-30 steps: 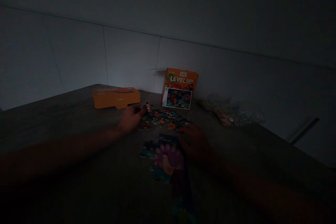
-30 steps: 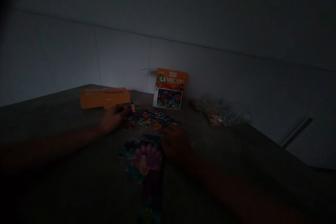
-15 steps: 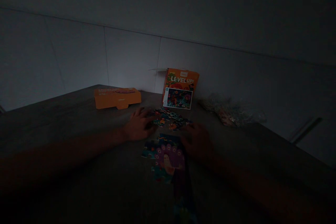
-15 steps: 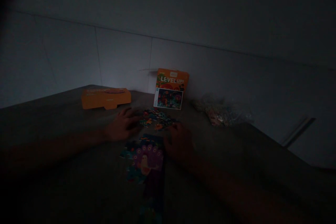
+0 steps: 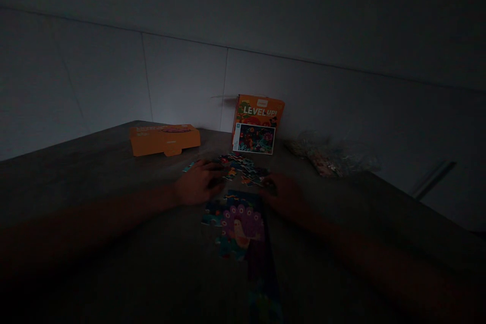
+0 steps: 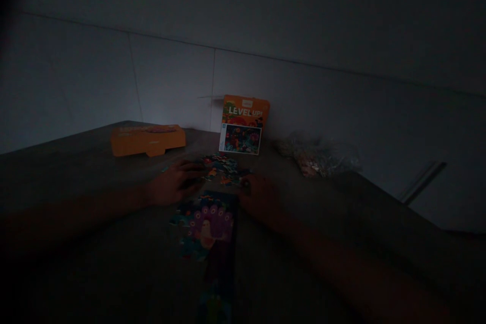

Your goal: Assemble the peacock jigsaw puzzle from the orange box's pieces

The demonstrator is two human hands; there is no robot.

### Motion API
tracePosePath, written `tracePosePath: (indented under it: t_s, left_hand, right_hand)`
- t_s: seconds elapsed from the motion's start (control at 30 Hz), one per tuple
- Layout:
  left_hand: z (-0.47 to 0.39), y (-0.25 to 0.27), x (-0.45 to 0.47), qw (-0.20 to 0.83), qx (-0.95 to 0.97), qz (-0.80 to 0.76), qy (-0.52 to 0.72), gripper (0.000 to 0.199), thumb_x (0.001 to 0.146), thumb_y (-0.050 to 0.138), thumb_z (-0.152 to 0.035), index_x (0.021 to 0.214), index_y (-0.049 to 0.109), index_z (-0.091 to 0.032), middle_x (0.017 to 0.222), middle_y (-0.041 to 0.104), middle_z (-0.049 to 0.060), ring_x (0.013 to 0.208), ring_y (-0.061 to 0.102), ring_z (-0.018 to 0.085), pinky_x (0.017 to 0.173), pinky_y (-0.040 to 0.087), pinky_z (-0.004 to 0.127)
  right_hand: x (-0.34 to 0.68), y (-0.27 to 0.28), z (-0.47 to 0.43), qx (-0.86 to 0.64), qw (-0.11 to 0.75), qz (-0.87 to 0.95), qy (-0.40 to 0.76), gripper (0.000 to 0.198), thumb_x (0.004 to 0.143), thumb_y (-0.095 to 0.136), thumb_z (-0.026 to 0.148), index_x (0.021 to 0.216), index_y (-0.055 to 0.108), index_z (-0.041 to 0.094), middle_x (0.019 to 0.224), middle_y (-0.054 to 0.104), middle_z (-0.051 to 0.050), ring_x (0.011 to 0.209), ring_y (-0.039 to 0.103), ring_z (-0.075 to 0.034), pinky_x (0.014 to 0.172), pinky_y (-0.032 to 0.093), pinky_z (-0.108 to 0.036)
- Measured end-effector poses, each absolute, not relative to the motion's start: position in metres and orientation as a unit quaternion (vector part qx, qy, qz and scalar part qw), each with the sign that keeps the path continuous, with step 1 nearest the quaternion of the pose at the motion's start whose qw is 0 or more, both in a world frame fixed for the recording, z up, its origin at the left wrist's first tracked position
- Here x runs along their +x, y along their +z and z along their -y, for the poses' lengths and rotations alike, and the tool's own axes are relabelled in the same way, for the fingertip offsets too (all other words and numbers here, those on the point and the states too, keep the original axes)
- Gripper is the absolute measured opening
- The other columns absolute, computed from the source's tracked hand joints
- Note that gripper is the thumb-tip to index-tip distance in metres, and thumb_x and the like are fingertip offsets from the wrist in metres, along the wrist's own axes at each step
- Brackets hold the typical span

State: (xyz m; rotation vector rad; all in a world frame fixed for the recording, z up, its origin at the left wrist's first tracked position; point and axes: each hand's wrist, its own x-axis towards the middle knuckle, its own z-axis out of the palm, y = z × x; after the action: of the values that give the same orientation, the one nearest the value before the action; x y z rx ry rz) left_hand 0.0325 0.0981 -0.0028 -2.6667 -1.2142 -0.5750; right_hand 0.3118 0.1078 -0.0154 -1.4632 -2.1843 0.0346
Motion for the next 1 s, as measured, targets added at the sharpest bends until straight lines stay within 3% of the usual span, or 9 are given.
tracePosePath:
  t_s: [0.1, 0.2, 0.3, 0.43, 0.8, 0.93, 1.0]
  left_hand:
    - [-0.095, -0.001, 0.033, 0.089, -0.891, 0.384, -0.224, 0.035, 0.093, 0.053, -0.025, 0.124, 0.066, -0.015, 0.134, 0.061, 0.014, 0.124, 0.054, 0.033, 0.104, 0.044, 0.054]
    - [-0.086, 0.005, 0.037, 0.075, -0.922, 0.29, -0.244, 0.042, 0.094, 0.051, -0.025, 0.135, 0.057, -0.016, 0.143, 0.054, 0.013, 0.135, 0.045, 0.033, 0.112, 0.038, 0.054]
    - [-0.075, 0.014, 0.043, 0.003, -0.97, 0.154, -0.185, 0.046, 0.094, 0.053, -0.028, 0.139, 0.053, -0.017, 0.151, 0.046, 0.012, 0.142, 0.037, 0.031, 0.117, 0.033, 0.049]
    - [-0.067, 0.019, 0.05, -0.071, -0.981, 0.118, -0.139, 0.043, 0.094, 0.055, -0.031, 0.134, 0.058, -0.014, 0.146, 0.051, 0.014, 0.134, 0.048, 0.03, 0.111, 0.042, 0.044]
    - [-0.069, 0.019, 0.05, -0.068, -0.978, 0.123, -0.151, 0.044, 0.092, 0.058, -0.032, 0.133, 0.059, -0.018, 0.143, 0.054, 0.014, 0.127, 0.051, 0.032, 0.106, 0.045, 0.048]
    - [-0.068, 0.018, 0.049, -0.065, -0.977, 0.128, -0.158, 0.043, 0.091, 0.059, -0.031, 0.132, 0.06, -0.019, 0.141, 0.056, 0.013, 0.126, 0.052, 0.031, 0.106, 0.045, 0.046]
    - [-0.068, 0.019, 0.049, -0.069, -0.976, 0.131, -0.16, 0.043, 0.091, 0.059, -0.031, 0.132, 0.06, -0.019, 0.141, 0.056, 0.012, 0.127, 0.052, 0.031, 0.107, 0.045, 0.046]
  right_hand:
    - [0.314, -0.012, -0.11, -0.545, 0.258, 0.797, 0.018, 0.029, 0.08, 0.067, 0.028, 0.108, 0.067, 0.02, 0.111, 0.069, -0.01, 0.103, 0.064, -0.029, 0.091, 0.05, -0.042]
    - [0.318, -0.011, -0.116, -0.562, 0.262, 0.785, 0.0, 0.053, 0.077, 0.071, 0.036, 0.124, 0.062, 0.016, 0.125, 0.063, -0.016, 0.115, 0.058, -0.036, 0.097, 0.046, -0.049]
    - [0.325, -0.012, -0.126, -0.554, 0.246, 0.795, 0.003, 0.072, 0.076, 0.072, 0.045, 0.138, 0.053, 0.016, 0.139, 0.054, -0.018, 0.128, 0.049, -0.041, 0.105, 0.039, -0.057]
    - [0.336, -0.013, -0.138, -0.529, 0.226, 0.817, 0.032, 0.057, 0.079, 0.07, 0.047, 0.129, 0.063, 0.019, 0.131, 0.063, -0.015, 0.119, 0.058, -0.037, 0.101, 0.045, -0.052]
    - [0.342, -0.012, -0.149, -0.533, 0.262, 0.802, 0.057, 0.03, 0.085, 0.062, 0.028, 0.112, 0.069, 0.017, 0.113, 0.072, -0.011, 0.104, 0.067, -0.026, 0.092, 0.052, -0.038]
    - [0.349, -0.002, -0.154, -0.562, 0.263, 0.781, 0.067, 0.033, 0.09, 0.054, 0.028, 0.119, 0.066, 0.018, 0.113, 0.071, -0.011, 0.102, 0.068, -0.024, 0.086, 0.054, -0.035]
    - [0.357, 0.004, -0.158, -0.572, 0.24, 0.781, 0.07, 0.042, 0.082, 0.065, 0.032, 0.121, 0.065, 0.016, 0.114, 0.071, -0.013, 0.102, 0.068, -0.028, 0.084, 0.054, -0.038]
